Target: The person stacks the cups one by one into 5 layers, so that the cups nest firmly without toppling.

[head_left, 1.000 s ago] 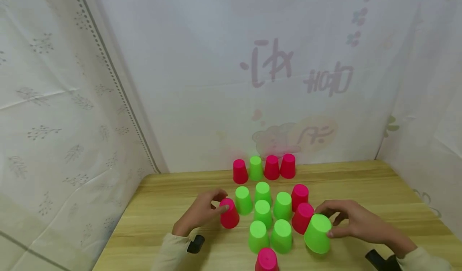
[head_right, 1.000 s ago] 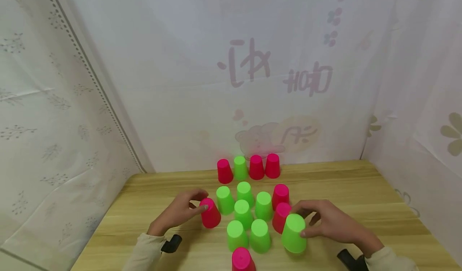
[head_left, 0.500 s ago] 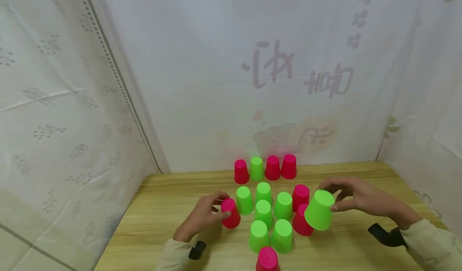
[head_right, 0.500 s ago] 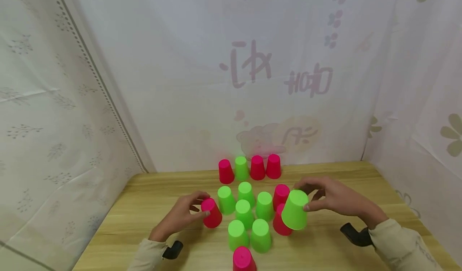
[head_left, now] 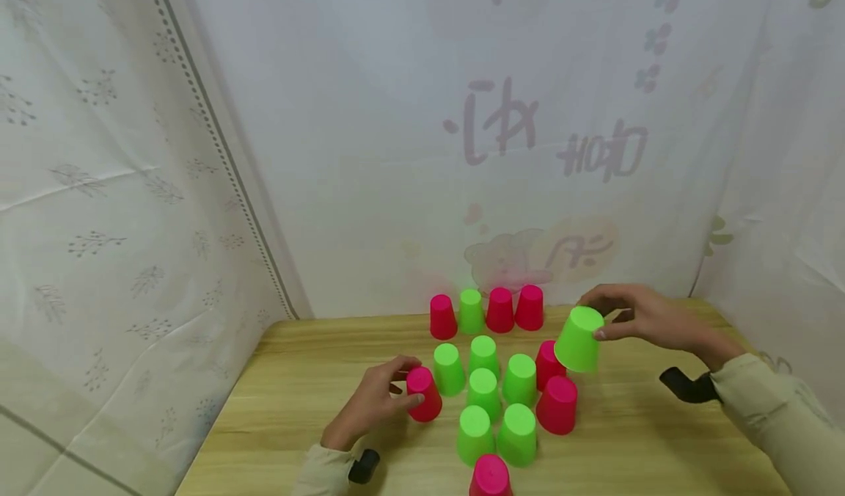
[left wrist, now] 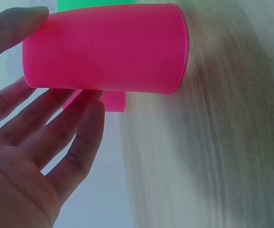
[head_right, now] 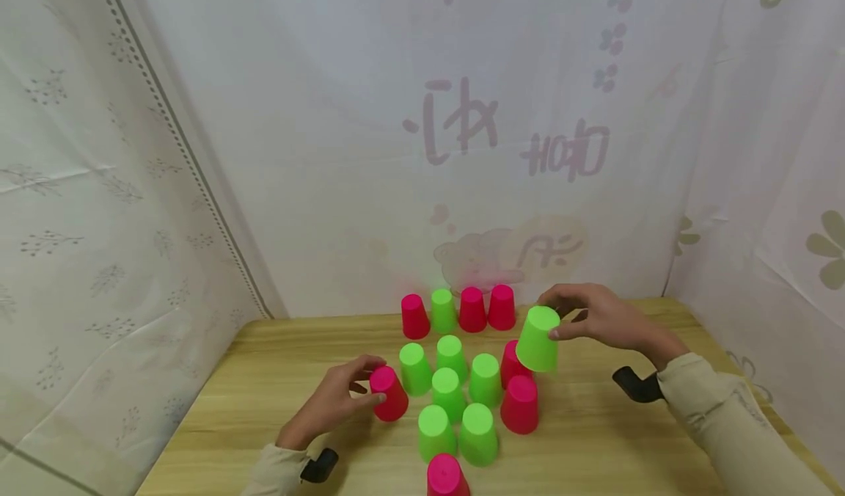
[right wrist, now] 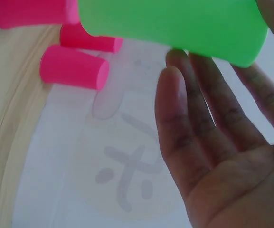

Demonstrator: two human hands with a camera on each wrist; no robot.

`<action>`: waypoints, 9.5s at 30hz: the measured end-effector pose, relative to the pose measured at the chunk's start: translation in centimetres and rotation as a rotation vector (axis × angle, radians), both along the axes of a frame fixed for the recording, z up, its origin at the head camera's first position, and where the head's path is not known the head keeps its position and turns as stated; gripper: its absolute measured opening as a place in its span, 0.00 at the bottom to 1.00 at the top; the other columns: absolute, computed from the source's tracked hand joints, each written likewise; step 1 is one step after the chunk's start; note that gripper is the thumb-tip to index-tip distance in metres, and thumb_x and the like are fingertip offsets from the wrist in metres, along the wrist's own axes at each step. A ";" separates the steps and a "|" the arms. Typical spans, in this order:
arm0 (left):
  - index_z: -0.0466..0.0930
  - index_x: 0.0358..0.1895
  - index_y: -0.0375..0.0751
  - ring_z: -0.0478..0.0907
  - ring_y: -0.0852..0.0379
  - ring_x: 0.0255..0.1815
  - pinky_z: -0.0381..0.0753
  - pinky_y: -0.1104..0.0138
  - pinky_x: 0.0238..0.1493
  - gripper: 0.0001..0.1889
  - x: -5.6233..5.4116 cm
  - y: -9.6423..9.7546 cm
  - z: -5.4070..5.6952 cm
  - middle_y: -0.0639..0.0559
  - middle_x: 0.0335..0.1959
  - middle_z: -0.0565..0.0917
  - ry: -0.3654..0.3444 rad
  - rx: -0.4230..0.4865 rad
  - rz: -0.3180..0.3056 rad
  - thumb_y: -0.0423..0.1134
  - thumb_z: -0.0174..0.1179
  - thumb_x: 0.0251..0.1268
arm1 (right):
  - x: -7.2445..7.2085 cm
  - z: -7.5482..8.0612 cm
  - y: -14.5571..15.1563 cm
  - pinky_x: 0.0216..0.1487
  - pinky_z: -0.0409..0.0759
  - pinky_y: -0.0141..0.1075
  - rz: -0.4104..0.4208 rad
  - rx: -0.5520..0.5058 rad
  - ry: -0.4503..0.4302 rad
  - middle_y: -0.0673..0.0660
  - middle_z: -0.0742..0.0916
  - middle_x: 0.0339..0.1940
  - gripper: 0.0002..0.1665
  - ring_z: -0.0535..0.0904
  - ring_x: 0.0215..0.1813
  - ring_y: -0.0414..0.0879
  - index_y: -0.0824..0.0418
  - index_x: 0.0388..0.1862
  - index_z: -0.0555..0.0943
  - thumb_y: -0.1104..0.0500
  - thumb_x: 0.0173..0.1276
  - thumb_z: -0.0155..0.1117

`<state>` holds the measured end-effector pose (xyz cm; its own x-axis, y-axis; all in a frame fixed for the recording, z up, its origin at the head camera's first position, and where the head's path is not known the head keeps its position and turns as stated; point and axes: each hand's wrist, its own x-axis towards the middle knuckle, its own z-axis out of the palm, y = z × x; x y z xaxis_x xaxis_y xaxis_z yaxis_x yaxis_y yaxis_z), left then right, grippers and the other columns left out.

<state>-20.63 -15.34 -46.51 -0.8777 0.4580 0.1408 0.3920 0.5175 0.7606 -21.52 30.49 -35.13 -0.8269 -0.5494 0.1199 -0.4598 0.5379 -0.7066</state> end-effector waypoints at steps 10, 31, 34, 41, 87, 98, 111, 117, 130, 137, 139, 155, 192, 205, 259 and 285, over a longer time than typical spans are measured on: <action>0.77 0.58 0.40 0.85 0.45 0.51 0.85 0.67 0.42 0.22 0.5 -0.1 -0.3 0.45 0.52 0.87 0.025 0.002 0.018 0.39 0.70 0.61 | -3.5 -1.3 0.3 0.41 0.83 0.34 -0.184 0.085 0.073 0.56 0.87 0.50 0.21 0.84 0.46 0.42 0.56 0.54 0.82 0.53 0.64 0.73; 0.78 0.57 0.42 0.86 0.47 0.49 0.87 0.61 0.43 0.22 0.8 -0.1 -0.4 0.45 0.52 0.88 0.031 0.021 0.042 0.38 0.71 0.59 | -9.4 -6.8 -0.1 0.46 0.86 0.50 -0.391 0.111 0.028 0.72 0.85 0.52 0.26 0.85 0.48 0.60 0.67 0.54 0.79 0.53 0.64 0.73; 0.77 0.57 0.41 0.86 0.46 0.50 0.87 0.59 0.43 0.23 0.9 -0.1 -0.5 0.45 0.52 0.88 0.026 0.024 0.037 0.37 0.71 0.59 | -9.7 -7.4 -0.4 0.45 0.86 0.49 -0.410 0.102 0.022 0.73 0.85 0.52 0.26 0.85 0.47 0.61 0.68 0.54 0.79 0.53 0.63 0.73; 0.77 0.57 0.42 0.86 0.46 0.50 0.86 0.65 0.42 0.22 1.0 -0.2 -0.6 0.46 0.52 0.88 0.038 0.030 0.028 0.38 0.71 0.60 | -10.2 -8.5 -0.8 0.45 0.85 0.50 -0.479 0.111 0.025 0.75 0.84 0.53 0.28 0.82 0.52 0.66 0.71 0.56 0.77 0.53 0.65 0.71; 0.79 0.57 0.53 0.84 0.59 0.49 0.86 0.61 0.45 0.22 -0.8 -1.0 7.6 0.58 0.48 0.87 0.213 0.043 0.071 0.43 0.72 0.60 | -9.6 -9.6 -0.2 0.49 0.84 0.56 -0.512 0.125 0.023 0.78 0.82 0.57 0.39 0.80 0.55 0.71 0.72 0.68 0.68 0.51 0.66 0.70; 0.79 0.57 0.49 0.84 0.56 0.48 0.85 0.63 0.43 0.22 -2.9 0.9 8.7 0.55 0.48 0.88 0.245 0.060 0.084 0.42 0.72 0.60 | -7.6 -7.6 0.6 0.47 0.85 0.54 -0.499 0.120 0.037 0.79 0.79 0.60 0.41 0.81 0.56 0.72 0.72 0.72 0.64 0.53 0.68 0.69; 0.75 0.61 0.44 0.83 0.53 0.52 0.83 0.66 0.43 0.24 -7.1 4.7 8.4 0.49 0.51 0.86 0.241 0.078 0.143 0.41 0.69 0.63 | -4.0 -6.7 -1.3 0.39 0.87 0.44 -0.439 0.076 0.070 0.72 0.82 0.57 0.36 0.86 0.47 0.58 0.67 0.66 0.71 0.54 0.65 0.72; 0.74 0.63 0.42 0.82 0.49 0.55 0.84 0.62 0.46 0.25 -8.7 6.2 8.3 0.47 0.53 0.86 0.229 0.084 0.157 0.41 0.67 0.65 | -1.9 -6.9 -2.3 0.38 0.85 0.37 -0.364 0.060 0.089 0.65 0.86 0.51 0.30 0.87 0.44 0.51 0.65 0.61 0.75 0.56 0.64 0.73; 0.72 0.66 0.43 0.80 0.42 0.59 0.86 0.54 0.54 0.26 -12.1 7.6 6.6 0.44 0.58 0.83 0.147 0.082 0.186 0.42 0.65 0.67 | 2.6 -9.0 -4.5 0.33 0.81 0.30 -0.335 -0.060 0.093 0.51 0.88 0.38 0.20 0.81 0.36 0.32 0.61 0.53 0.82 0.57 0.63 0.74; 0.72 0.67 0.42 0.81 0.40 0.59 0.87 0.54 0.53 0.27 -13.1 8.3 6.1 0.41 0.59 0.82 0.092 0.093 0.201 0.42 0.66 0.67 | 4.0 -9.9 -5.3 0.33 0.80 0.29 -0.443 -0.065 0.127 0.49 0.86 0.35 0.18 0.81 0.37 0.36 0.58 0.48 0.84 0.56 0.59 0.77; 0.72 0.67 0.43 0.81 0.41 0.59 0.87 0.54 0.53 0.26 -13.2 8.4 6.0 0.41 0.59 0.82 0.084 0.090 0.205 0.42 0.65 0.67 | 4.3 -10.2 -5.4 0.33 0.80 0.29 -0.447 -0.067 0.130 0.52 0.86 0.36 0.20 0.80 0.38 0.39 0.58 0.47 0.84 0.54 0.57 0.79; 0.71 0.68 0.43 0.81 0.41 0.59 0.86 0.54 0.54 0.26 -13.6 8.7 6.0 0.40 0.62 0.80 0.060 0.052 0.208 0.42 0.65 0.68 | 5.0 -11.5 -5.3 0.34 0.81 0.30 -0.306 -0.095 0.026 0.52 0.87 0.44 0.29 0.79 0.42 0.34 0.59 0.51 0.82 0.50 0.53 0.81; 0.72 0.63 0.32 0.80 0.37 0.59 0.85 0.51 0.54 0.23 -9.3 5.1 2.5 0.35 0.59 0.81 0.068 0.123 0.177 0.40 0.62 0.70 | 4.6 -10.2 -4.2 0.38 0.84 0.31 -0.178 -0.112 0.018 0.52 0.88 0.45 0.25 0.79 0.44 0.30 0.56 0.53 0.81 0.53 0.59 0.77; 0.77 0.59 0.45 0.83 0.45 0.59 0.83 0.59 0.50 0.19 -5.4 4.2 1.5 0.44 0.58 0.84 -0.007 0.021 -0.008 0.49 0.61 0.71 | 3.9 -6.5 -3.5 0.39 0.85 0.33 -0.086 -0.145 0.039 0.56 0.88 0.48 0.25 0.80 0.47 0.31 0.61 0.56 0.80 0.56 0.61 0.76; 0.74 0.63 0.38 0.82 0.38 0.59 0.84 0.48 0.55 0.26 -3.0 4.0 -1.0 0.40 0.58 0.82 -0.069 0.124 -0.075 0.35 0.69 0.63 | -11.5 -3.0 -13.6 0.45 0.85 0.40 -0.406 -0.136 0.005 0.63 0.85 0.51 0.28 0.81 0.50 0.54 0.63 0.58 0.78 0.53 0.62 0.74; 0.73 0.65 0.41 0.82 0.44 0.59 0.85 0.60 0.51 0.26 -2.9 4.0 0.0 0.45 0.59 0.83 -0.054 0.057 -0.038 0.39 0.68 0.64 | -12.6 -3.8 -14.8 0.56 0.83 0.49 -0.472 -0.167 0.006 0.65 0.83 0.57 0.32 0.79 0.57 0.59 0.65 0.63 0.74 0.58 0.62 0.73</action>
<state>-23.49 -11.32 -46.52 -0.8667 0.4841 0.1203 0.3682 0.4581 0.8091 -34.16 15.68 -38.91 -0.9798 -0.0887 0.1795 -0.1978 0.5678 -0.7990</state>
